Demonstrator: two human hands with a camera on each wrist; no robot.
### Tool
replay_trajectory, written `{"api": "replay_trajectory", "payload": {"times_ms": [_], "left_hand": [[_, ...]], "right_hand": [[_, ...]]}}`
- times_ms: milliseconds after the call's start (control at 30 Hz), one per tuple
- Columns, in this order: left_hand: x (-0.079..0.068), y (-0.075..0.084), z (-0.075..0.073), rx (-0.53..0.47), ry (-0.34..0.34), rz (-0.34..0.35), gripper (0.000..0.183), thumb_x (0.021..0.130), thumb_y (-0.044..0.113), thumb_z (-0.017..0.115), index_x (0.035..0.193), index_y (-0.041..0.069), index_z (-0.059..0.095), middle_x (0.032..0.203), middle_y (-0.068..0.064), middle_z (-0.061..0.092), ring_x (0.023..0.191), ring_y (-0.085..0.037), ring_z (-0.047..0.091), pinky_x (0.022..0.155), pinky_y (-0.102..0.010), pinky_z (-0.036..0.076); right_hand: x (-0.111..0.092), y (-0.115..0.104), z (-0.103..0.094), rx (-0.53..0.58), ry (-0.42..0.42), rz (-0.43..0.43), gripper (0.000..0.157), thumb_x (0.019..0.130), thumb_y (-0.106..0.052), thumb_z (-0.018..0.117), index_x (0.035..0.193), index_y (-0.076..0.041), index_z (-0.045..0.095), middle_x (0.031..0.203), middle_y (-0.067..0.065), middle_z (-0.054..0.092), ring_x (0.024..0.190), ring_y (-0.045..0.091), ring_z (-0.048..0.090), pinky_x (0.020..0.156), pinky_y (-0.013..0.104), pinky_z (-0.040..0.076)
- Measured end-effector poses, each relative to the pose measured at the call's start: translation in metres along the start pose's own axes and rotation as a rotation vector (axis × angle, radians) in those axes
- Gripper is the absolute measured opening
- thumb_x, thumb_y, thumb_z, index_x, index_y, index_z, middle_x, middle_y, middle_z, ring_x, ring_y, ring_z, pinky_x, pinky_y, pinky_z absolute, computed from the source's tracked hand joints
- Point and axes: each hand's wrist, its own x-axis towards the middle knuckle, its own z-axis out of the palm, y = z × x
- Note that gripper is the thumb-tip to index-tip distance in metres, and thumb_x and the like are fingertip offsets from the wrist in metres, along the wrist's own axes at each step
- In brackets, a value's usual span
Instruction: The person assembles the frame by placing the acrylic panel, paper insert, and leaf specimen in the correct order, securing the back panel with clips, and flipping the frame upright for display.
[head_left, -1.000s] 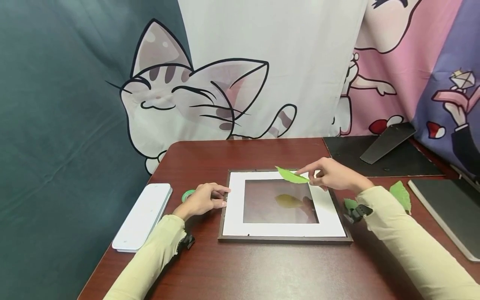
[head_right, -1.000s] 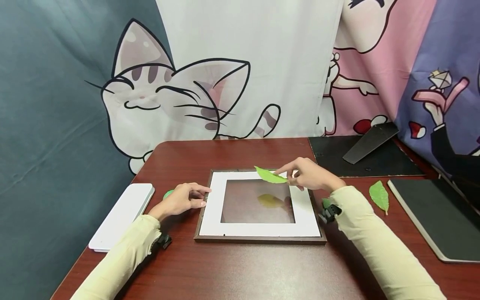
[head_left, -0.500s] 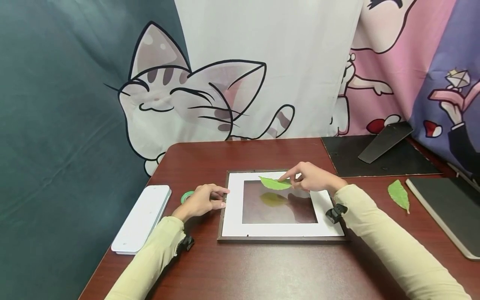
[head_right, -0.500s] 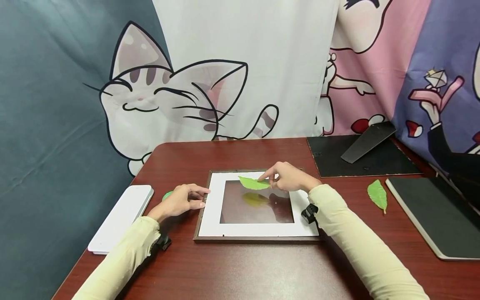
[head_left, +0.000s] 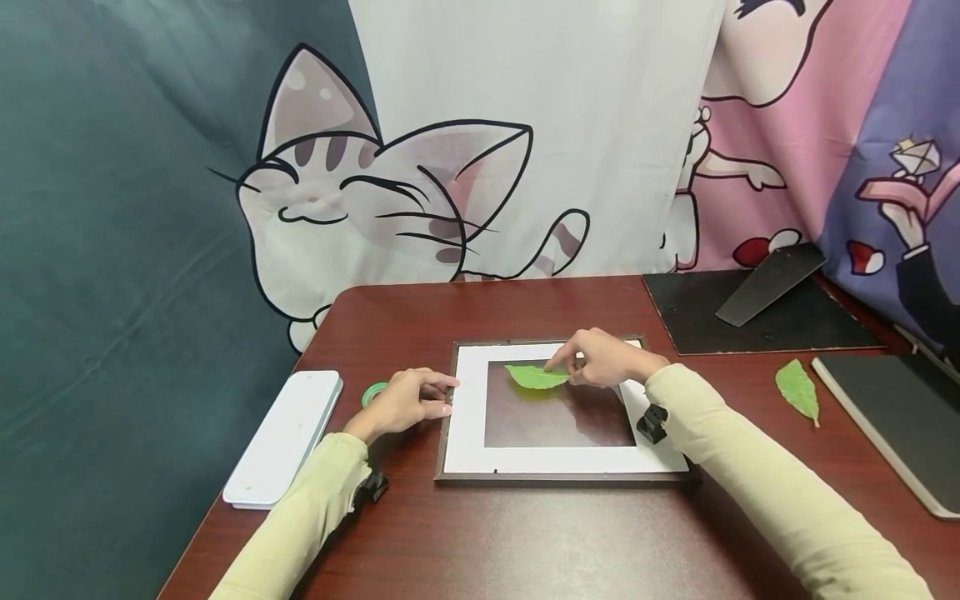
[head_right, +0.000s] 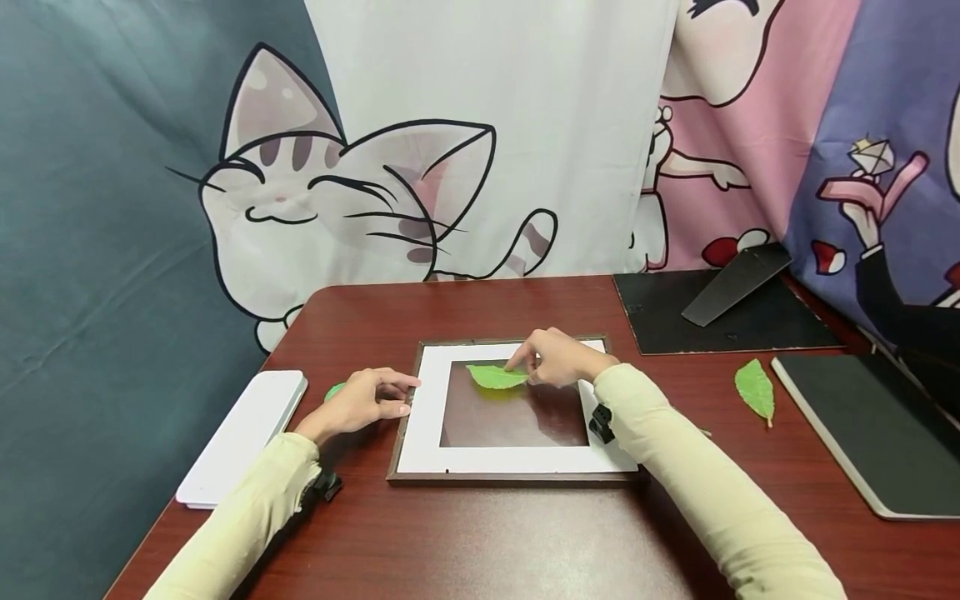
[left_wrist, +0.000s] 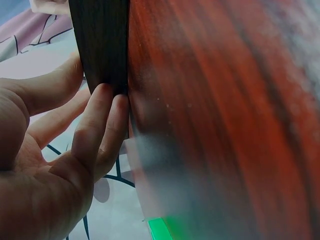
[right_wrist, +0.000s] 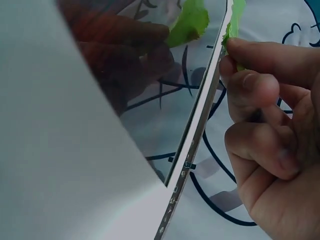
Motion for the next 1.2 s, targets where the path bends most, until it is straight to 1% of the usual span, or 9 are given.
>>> {"api": "replay_trajectory", "payload": {"times_ms": [67,133,167,267,367,600,767,1000,1200], "left_hand": [[0.001,0.0,0.0,0.001,-0.001,-0.003,0.041,0.088,0.011,0.077,0.129,0.012,0.069,0.119,-0.011,0.07,0.109,-0.024,0.07,0.085,-0.033,0.057],[0.001,0.0,0.001,-0.002,0.001,-0.008,0.041,0.088,0.011,0.077,0.128,0.013,0.069,0.119,-0.01,0.07,0.109,-0.024,0.07,0.085,-0.033,0.057],[0.001,0.0,0.001,-0.002,0.002,-0.013,0.041,0.088,0.011,0.077,0.128,0.013,0.069,0.119,-0.009,0.07,0.109,-0.023,0.07,0.085,-0.033,0.057],[0.001,0.0,0.001,-0.007,0.002,-0.024,0.042,0.088,0.01,0.077,0.129,0.015,0.069,0.119,-0.008,0.071,0.109,-0.022,0.069,0.085,-0.033,0.057],[0.002,0.0,0.001,-0.003,0.001,-0.01,0.042,0.088,0.01,0.077,0.129,0.013,0.069,0.12,-0.009,0.071,0.109,-0.024,0.069,0.084,-0.032,0.057],[0.002,0.0,0.001,0.003,0.002,-0.011,0.042,0.088,0.01,0.077,0.129,0.013,0.069,0.12,-0.01,0.07,0.108,-0.023,0.069,0.083,-0.031,0.057],[0.001,0.0,0.001,0.001,0.003,-0.016,0.042,0.087,0.01,0.077,0.128,0.013,0.069,0.12,-0.009,0.07,0.108,-0.023,0.07,0.084,-0.032,0.057],[0.001,-0.001,0.001,-0.01,0.0,-0.001,0.042,0.088,0.011,0.077,0.129,0.012,0.068,0.122,-0.011,0.069,0.11,-0.024,0.069,0.085,-0.032,0.057],[0.0,0.0,0.001,-0.013,0.004,0.002,0.041,0.088,0.01,0.077,0.128,0.011,0.069,0.122,-0.012,0.069,0.109,-0.025,0.069,0.085,-0.035,0.057]], "right_hand": [[0.003,-0.001,0.0,-0.04,0.017,-0.006,0.045,0.077,0.009,0.06,0.11,-0.014,0.079,0.084,-0.001,0.073,0.055,0.006,0.038,0.058,0.023,0.038],[0.006,-0.003,0.001,-0.067,0.025,-0.011,0.045,0.076,0.009,0.061,0.11,-0.015,0.079,0.096,0.0,0.076,0.06,0.009,0.041,0.06,0.024,0.038],[0.008,-0.004,0.0,-0.075,0.024,-0.009,0.045,0.077,0.009,0.061,0.11,-0.015,0.079,0.097,0.0,0.077,0.062,0.01,0.043,0.059,0.024,0.038],[0.012,-0.008,0.0,-0.096,0.013,0.003,0.045,0.078,0.008,0.061,0.111,-0.016,0.079,0.087,0.0,0.074,0.066,0.011,0.045,0.058,0.025,0.037],[0.015,-0.009,0.001,-0.104,0.005,0.01,0.045,0.079,0.008,0.061,0.112,-0.016,0.079,0.076,-0.001,0.068,0.066,0.011,0.045,0.059,0.025,0.038],[0.023,-0.005,0.005,-0.107,0.002,-0.001,0.04,0.08,0.006,0.067,0.11,-0.018,0.08,0.076,-0.004,0.068,0.072,0.012,0.051,0.066,0.025,0.042],[0.026,-0.004,0.005,-0.086,-0.012,0.014,0.038,0.081,0.003,0.071,0.11,-0.02,0.08,0.08,-0.005,0.071,0.076,0.013,0.052,0.066,0.025,0.042],[0.027,-0.004,0.005,-0.054,-0.034,0.009,0.044,0.08,0.007,0.067,0.113,-0.019,0.079,0.071,-0.004,0.065,0.071,0.01,0.05,0.063,0.024,0.041],[0.027,0.0,0.005,-0.057,-0.032,0.01,0.043,0.081,0.005,0.069,0.114,-0.021,0.078,0.074,-0.002,0.066,0.069,0.01,0.049,0.06,0.023,0.04]]}}
